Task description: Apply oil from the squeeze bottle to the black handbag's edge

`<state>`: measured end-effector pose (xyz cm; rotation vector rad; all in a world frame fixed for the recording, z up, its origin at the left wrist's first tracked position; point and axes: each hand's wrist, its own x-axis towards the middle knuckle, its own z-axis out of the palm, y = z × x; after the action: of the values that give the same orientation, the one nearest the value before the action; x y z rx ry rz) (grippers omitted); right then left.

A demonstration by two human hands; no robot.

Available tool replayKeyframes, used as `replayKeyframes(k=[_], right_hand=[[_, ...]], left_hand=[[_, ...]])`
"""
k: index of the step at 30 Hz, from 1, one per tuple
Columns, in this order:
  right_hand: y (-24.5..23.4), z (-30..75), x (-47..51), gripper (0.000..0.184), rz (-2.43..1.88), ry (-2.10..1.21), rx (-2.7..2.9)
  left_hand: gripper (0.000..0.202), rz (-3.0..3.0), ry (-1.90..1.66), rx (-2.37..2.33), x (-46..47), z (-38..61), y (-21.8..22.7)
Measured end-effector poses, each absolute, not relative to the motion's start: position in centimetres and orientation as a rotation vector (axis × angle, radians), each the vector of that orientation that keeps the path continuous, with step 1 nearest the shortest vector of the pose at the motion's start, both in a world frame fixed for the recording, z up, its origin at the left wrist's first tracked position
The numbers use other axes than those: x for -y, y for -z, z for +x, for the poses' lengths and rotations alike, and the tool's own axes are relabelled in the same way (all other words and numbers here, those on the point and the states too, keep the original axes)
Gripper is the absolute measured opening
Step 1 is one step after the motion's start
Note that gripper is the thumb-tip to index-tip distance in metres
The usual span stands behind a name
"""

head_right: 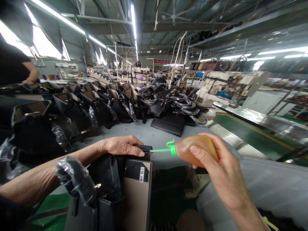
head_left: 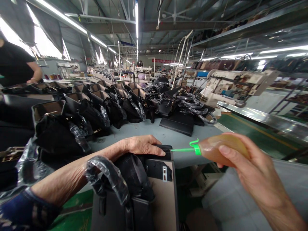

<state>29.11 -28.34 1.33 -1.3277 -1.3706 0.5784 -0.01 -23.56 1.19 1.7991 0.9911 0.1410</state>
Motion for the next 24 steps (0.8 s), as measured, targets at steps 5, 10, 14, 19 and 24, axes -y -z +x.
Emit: replayKeyframes(k=[5, 10, 14, 19, 24], right_hand=[[-1.7, 29.0, 28.4, 0.048, -1.334, -0.593, 1.390], [-2.6, 28.2, 28.6, 0.039, -1.362, -0.507, 1.438], [-2.7, 28.3, 28.6, 0.037, -1.393, -0.480, 1.473], [-2.5, 28.5, 28.3, 0.040, -1.398, -0.515, 1.461], [-2.4, 28.6, 28.4, 0.039, -1.434, -0.512, 1.506]], left_hand=[[0.043, 1.854, -0.131, -0.996, 23.6, 0.0, -1.3], [0.043, 1.818, -0.138, -0.996, 23.7, 0.0, -1.3], [0.043, 1.818, -0.140, -1.009, 23.8, 0.0, -1.2], [0.043, 1.816, -0.140, -1.009, 23.7, 0.0, -1.1], [0.041, 1.802, -0.130, -1.003, 23.8, -0.1, -0.9]])
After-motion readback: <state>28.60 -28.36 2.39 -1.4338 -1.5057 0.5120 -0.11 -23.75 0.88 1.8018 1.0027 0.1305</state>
